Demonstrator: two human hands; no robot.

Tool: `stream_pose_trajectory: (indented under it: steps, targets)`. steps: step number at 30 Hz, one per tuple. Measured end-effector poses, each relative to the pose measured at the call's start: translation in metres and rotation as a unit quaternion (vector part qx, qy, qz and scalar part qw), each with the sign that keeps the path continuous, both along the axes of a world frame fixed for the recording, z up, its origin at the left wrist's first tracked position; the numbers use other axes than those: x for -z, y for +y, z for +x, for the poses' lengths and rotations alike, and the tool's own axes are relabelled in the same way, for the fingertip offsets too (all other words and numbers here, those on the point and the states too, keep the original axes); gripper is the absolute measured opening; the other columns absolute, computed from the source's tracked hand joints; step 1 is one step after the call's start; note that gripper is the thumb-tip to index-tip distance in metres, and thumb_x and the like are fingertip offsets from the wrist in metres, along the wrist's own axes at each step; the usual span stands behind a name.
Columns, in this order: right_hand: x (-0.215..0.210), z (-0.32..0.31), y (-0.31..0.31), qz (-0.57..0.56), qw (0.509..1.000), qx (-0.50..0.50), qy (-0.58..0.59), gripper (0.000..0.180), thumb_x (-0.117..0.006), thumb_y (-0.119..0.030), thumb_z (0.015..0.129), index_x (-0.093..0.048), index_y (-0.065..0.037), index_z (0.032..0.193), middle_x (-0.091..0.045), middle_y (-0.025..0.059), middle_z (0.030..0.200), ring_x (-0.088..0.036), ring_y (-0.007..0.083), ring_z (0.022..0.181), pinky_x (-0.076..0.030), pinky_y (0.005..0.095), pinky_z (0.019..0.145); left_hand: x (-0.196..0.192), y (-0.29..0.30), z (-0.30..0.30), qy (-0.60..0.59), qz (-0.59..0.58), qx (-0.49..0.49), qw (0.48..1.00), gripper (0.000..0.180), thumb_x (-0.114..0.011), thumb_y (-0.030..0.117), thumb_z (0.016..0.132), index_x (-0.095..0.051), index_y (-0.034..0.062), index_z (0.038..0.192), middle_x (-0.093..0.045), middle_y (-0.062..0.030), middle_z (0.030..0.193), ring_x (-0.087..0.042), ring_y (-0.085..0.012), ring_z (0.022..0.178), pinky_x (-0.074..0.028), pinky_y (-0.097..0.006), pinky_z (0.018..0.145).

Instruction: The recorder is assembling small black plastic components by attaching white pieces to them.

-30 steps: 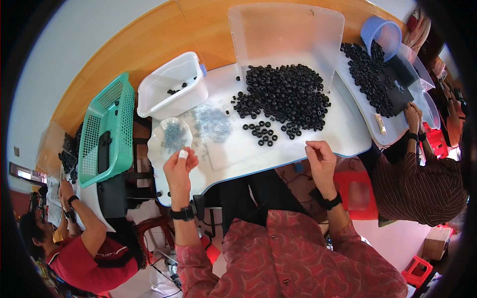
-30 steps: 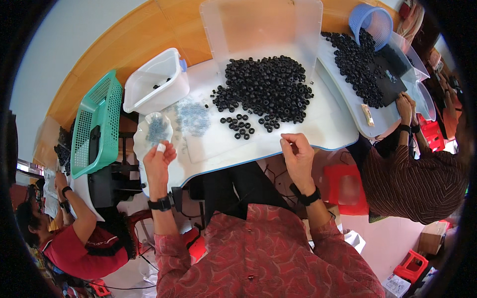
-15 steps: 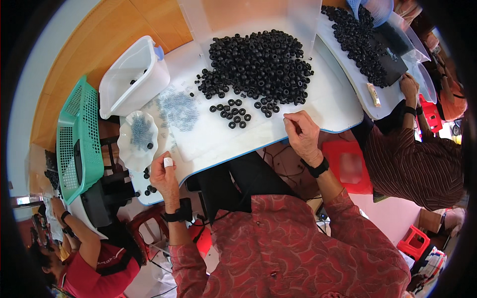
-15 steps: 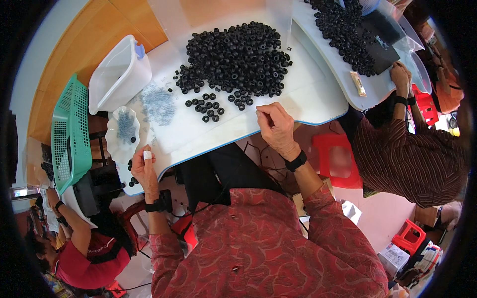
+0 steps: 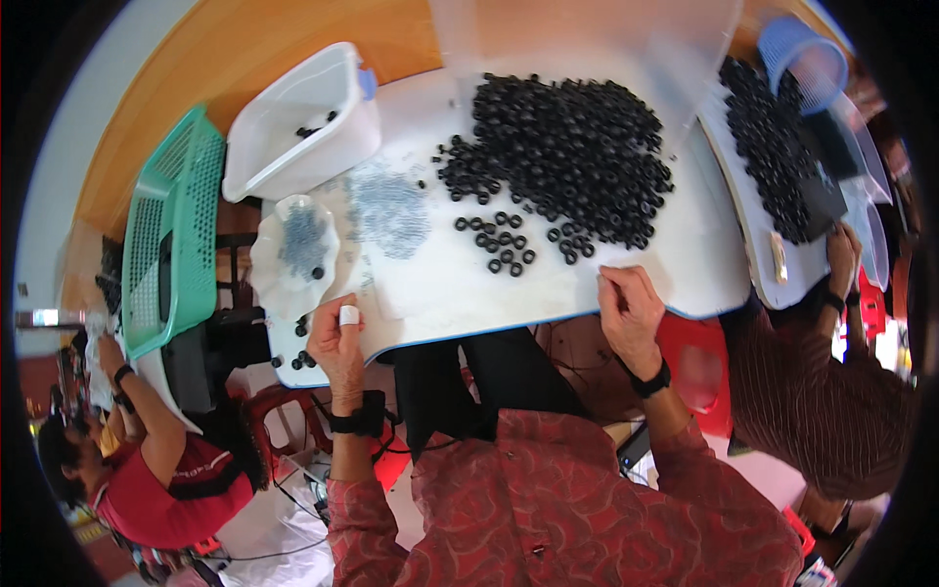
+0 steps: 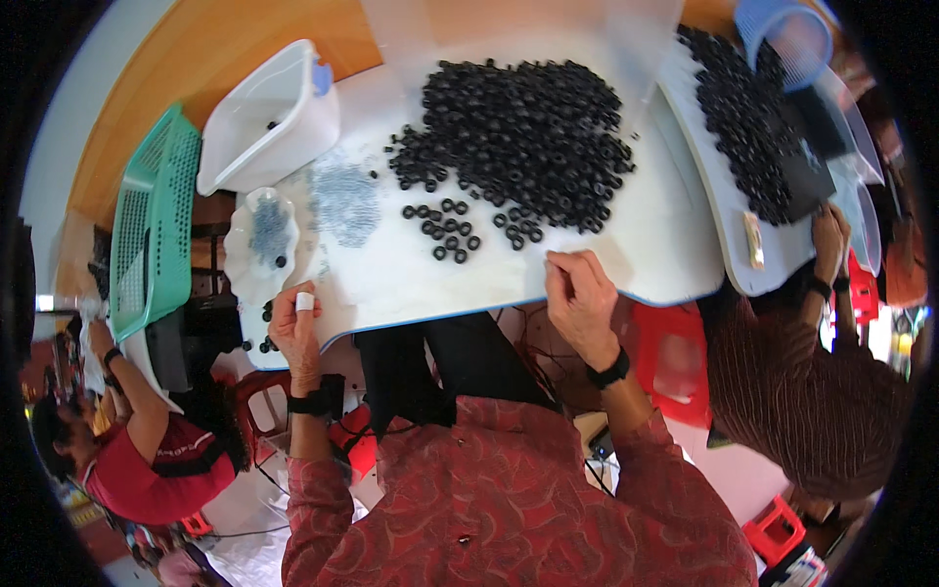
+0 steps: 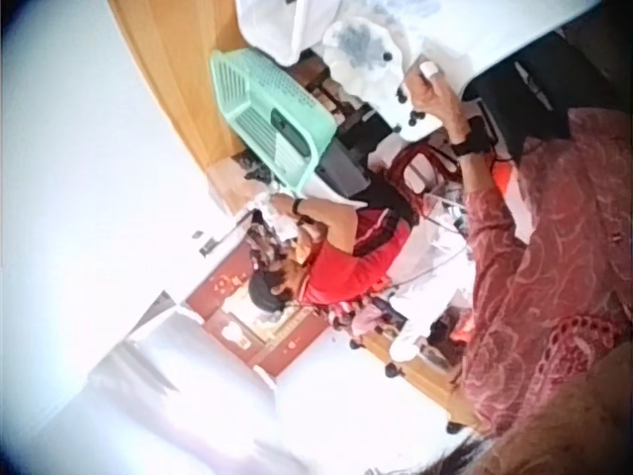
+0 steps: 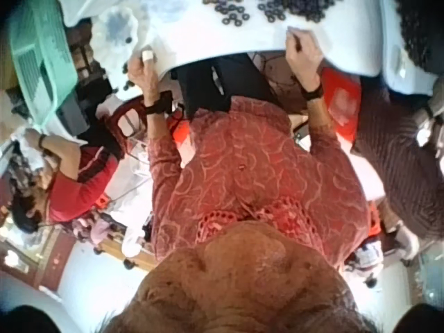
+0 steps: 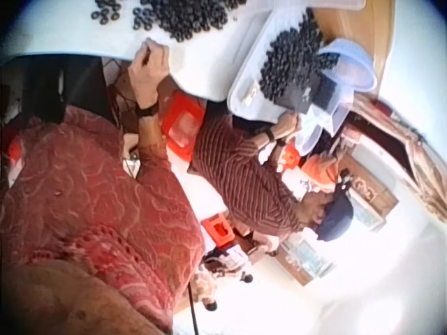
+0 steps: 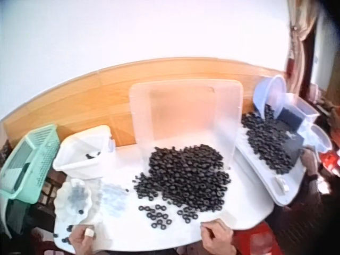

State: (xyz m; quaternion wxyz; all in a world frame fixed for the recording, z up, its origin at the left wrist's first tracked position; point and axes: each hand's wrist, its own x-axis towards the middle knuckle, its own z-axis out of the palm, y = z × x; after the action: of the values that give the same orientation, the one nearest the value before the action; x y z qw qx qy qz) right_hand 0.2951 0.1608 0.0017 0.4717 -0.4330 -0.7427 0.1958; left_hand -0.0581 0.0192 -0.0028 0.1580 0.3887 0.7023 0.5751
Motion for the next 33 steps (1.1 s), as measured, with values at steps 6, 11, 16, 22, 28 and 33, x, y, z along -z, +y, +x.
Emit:
stream_pose_trajectory:
  steps: [6, 11, 16, 22, 28, 33]
  targets:
    - [0.001, -0.005, -0.002, -0.004, 1.000, 0.003, -0.024, 0.015, -0.066, 0.007, 0.082, -0.067, -0.001, 0.095, -0.062, 0.0096, 0.080, -0.054, 0.0148, 0.055, -0.042, 0.0270, 0.048, 0.002, -0.003, -0.002, 0.026, -0.004, -0.005, 1.000, 0.013, -0.059, 0.004, 0.094, -0.068, -0.0003, 0.102, -0.060, -0.0009, 0.081, -0.055, -0.0069, 0.070, -0.045, -0.021, 0.065]
    - [0.006, -0.005, 0.002, 0.021, 0.998, 0.020, -0.047, 0.016, -0.066, 0.008, 0.082, -0.067, -0.001, 0.095, -0.060, 0.0086, 0.079, -0.050, 0.0132, 0.051, -0.039, 0.0273, 0.045, 0.001, -0.001, 0.000, 0.016, 0.003, -0.009, 1.000, 0.013, -0.061, 0.002, 0.090, -0.067, -0.0020, 0.100, -0.060, -0.0022, 0.086, -0.056, -0.0094, 0.077, -0.046, -0.022, 0.071]
    - [0.008, -0.011, 0.002, 0.059, 0.996, 0.029, -0.057, 0.013, -0.067, 0.007, 0.082, -0.066, -0.001, 0.093, -0.060, 0.0075, 0.078, -0.047, 0.0126, 0.049, -0.037, 0.0279, 0.045, -0.005, -0.001, 0.002, 0.028, 0.015, -0.010, 0.999, 0.011, -0.063, 0.001, 0.088, -0.068, -0.0017, 0.098, -0.063, -0.0057, 0.089, -0.059, -0.0111, 0.078, -0.048, -0.023, 0.071]
    - [0.008, -0.016, -0.001, 0.085, 0.992, 0.054, -0.075, 0.011, -0.067, 0.005, 0.083, -0.066, 0.000, 0.092, -0.059, 0.0068, 0.077, -0.047, 0.0127, 0.049, -0.038, 0.0285, 0.045, 0.000, 0.003, 0.003, 0.031, 0.059, -0.013, 0.998, 0.016, -0.063, -0.004, 0.083, -0.068, -0.0007, 0.099, -0.064, -0.0074, 0.090, -0.062, -0.0127, 0.074, -0.050, -0.024, 0.068]
    - [0.009, -0.019, -0.003, 0.078, 0.991, 0.073, -0.083, 0.009, -0.066, 0.003, 0.084, -0.066, -0.001, 0.092, -0.059, 0.0073, 0.079, -0.052, 0.0142, 0.053, -0.042, 0.0284, 0.048, -0.003, 0.003, 0.000, 0.072, 0.050, -0.024, 0.996, 0.025, -0.061, -0.007, 0.076, -0.068, 0.0002, 0.099, -0.063, -0.0095, 0.087, -0.062, -0.0167, 0.069, -0.051, -0.026, 0.063]
    - [0.011, -0.019, -0.001, 0.094, 0.990, 0.071, -0.082, 0.008, -0.064, 0.003, 0.085, -0.066, -0.001, 0.092, -0.059, 0.0082, 0.078, -0.054, 0.0185, 0.056, -0.044, 0.0310, 0.050, -0.002, 0.003, 0.000, 0.090, 0.060, -0.026, 0.994, 0.027, -0.061, -0.007, 0.074, -0.068, 0.0005, 0.098, -0.062, -0.0097, 0.084, -0.060, -0.0173, 0.066, -0.050, -0.028, 0.062]
